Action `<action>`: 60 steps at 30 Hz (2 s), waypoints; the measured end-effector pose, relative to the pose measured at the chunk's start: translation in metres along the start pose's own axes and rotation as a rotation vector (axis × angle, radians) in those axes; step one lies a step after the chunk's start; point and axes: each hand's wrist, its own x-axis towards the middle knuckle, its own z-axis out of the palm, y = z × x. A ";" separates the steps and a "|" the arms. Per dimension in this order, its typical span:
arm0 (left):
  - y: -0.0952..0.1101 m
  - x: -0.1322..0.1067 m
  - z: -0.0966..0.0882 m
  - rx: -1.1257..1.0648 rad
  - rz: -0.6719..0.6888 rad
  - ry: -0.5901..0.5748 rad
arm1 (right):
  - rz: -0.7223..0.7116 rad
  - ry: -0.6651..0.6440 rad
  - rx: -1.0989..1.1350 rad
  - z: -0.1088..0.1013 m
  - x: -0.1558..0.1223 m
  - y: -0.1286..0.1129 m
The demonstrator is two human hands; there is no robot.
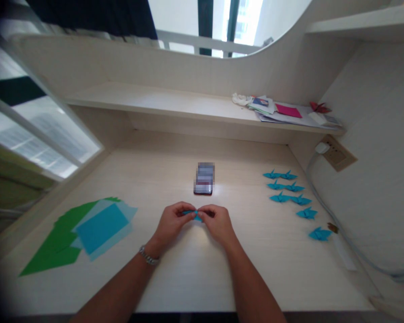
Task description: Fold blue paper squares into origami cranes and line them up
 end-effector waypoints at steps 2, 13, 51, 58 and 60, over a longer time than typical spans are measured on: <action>0.000 0.000 0.001 -0.026 -0.028 0.022 | -0.005 0.012 -0.008 0.001 0.000 -0.001; 0.001 0.002 -0.001 -0.171 -0.077 -0.017 | -0.057 0.059 -0.081 -0.003 -0.001 -0.003; -0.006 0.000 0.001 0.018 0.053 0.026 | -0.075 -0.033 -0.278 -0.006 -0.003 -0.009; -0.007 0.000 0.001 0.011 0.073 0.034 | -0.028 -0.112 -0.186 -0.009 -0.001 0.001; -0.006 0.000 0.002 0.011 0.079 0.046 | -0.007 -0.096 -0.131 -0.010 0.001 0.004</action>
